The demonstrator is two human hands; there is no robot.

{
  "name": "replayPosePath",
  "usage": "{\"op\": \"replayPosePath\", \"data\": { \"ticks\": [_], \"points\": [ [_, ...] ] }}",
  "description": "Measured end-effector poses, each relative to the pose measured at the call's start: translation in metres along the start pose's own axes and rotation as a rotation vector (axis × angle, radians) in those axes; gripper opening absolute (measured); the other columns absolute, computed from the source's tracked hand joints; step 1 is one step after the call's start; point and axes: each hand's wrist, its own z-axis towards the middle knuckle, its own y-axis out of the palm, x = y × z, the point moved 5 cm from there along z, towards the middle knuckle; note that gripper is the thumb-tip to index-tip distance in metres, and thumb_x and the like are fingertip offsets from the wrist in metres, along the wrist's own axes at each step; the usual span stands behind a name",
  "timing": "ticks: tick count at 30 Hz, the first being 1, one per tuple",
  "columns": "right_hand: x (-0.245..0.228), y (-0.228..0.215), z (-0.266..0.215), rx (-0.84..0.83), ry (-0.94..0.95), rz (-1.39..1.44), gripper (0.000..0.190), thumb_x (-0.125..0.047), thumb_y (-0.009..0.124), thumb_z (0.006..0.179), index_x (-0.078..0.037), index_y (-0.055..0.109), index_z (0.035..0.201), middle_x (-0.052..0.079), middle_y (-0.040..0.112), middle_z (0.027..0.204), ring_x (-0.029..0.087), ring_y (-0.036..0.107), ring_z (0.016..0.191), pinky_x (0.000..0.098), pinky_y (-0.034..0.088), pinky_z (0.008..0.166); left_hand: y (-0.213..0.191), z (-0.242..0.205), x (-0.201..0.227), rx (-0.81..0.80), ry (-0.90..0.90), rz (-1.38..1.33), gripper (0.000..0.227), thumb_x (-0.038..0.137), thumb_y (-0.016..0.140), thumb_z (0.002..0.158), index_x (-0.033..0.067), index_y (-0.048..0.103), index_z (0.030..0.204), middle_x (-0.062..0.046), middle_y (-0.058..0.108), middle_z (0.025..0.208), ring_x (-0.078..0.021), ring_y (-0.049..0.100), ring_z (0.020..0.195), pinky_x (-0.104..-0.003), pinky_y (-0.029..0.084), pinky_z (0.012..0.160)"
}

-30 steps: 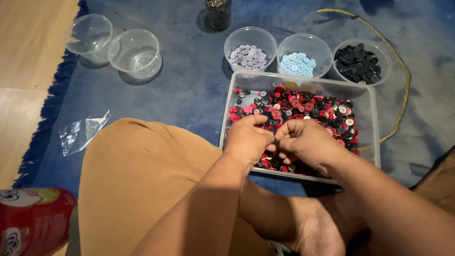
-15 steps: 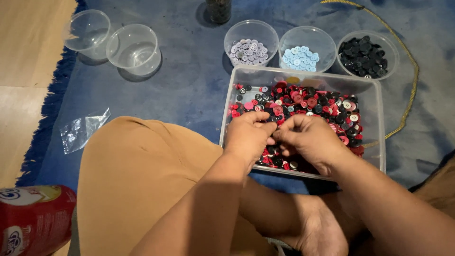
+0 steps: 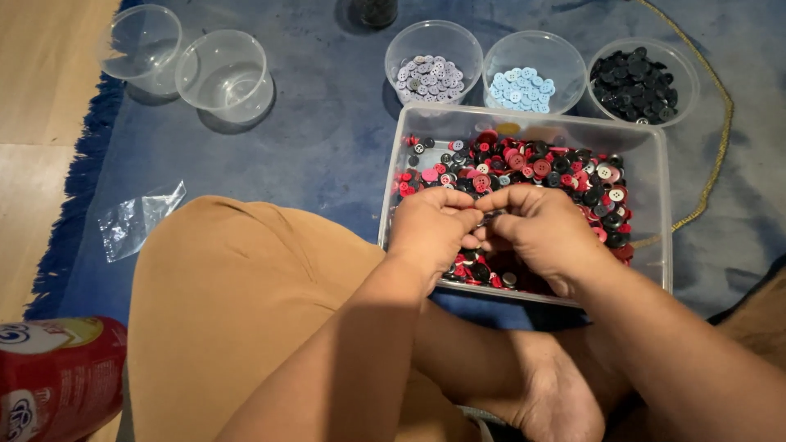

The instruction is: Sorting black buttons from a large mixed container into a smaller bowl while sitting on the floor.

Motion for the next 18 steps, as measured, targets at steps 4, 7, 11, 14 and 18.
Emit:
{"op": "replayPosePath", "data": {
  "ticks": [4,7,11,14,18],
  "points": [
    [0.002,-0.001,0.006,-0.001,-0.032,0.004,0.031,0.013,0.058,0.082,0.009,0.072,0.109,0.021,0.069,0.076,0.028,0.074,0.064,0.0384,0.065,0.059,0.000,-0.001,0.002,0.008,0.003,0.016,0.038,0.006,0.074,0.085,-0.0063,0.067,0.120,-0.015,0.072,0.081,-0.0169,0.072,0.056,-0.023,0.059,0.053],
    [-0.003,0.003,0.001,-0.010,0.019,0.048,0.030,0.012,0.059,0.082,0.010,0.071,0.110,0.018,0.068,0.078,0.025,0.073,0.067,0.0347,0.065,0.062,-0.002,-0.001,0.002,0.025,0.009,0.050,0.038,0.008,0.075,0.084,-0.0060,0.068,0.119,-0.015,0.072,0.079,-0.0167,0.072,0.055,-0.024,0.059,0.052],
    [0.005,0.003,0.006,-0.048,0.031,0.107,0.031,0.012,0.065,0.079,0.011,0.071,0.109,0.018,0.069,0.081,0.025,0.072,0.068,0.0342,0.065,0.061,-0.003,0.000,0.004,0.031,0.010,0.091,0.037,0.013,0.074,0.086,-0.0058,0.069,0.118,-0.016,0.075,0.077,-0.0178,0.072,0.053,-0.025,0.060,0.051],
    [0.005,-0.004,0.007,-0.030,0.028,0.087,0.032,0.014,0.067,0.078,0.012,0.071,0.110,0.020,0.068,0.081,0.026,0.071,0.067,0.0354,0.065,0.059,0.000,0.004,0.002,0.020,0.012,0.171,0.035,0.013,0.072,0.088,-0.0015,0.071,0.119,-0.015,0.077,0.081,-0.0177,0.074,0.056,-0.026,0.060,0.051],
    [0.001,-0.003,0.004,-0.018,0.055,0.086,0.032,0.014,0.063,0.080,0.011,0.071,0.110,0.020,0.070,0.082,0.026,0.071,0.068,0.0362,0.065,0.059,0.001,0.003,0.002,0.008,0.002,0.207,0.041,0.015,0.073,0.086,-0.0023,0.070,0.122,-0.014,0.077,0.080,-0.0169,0.074,0.056,-0.025,0.059,0.052]
  ]
}}
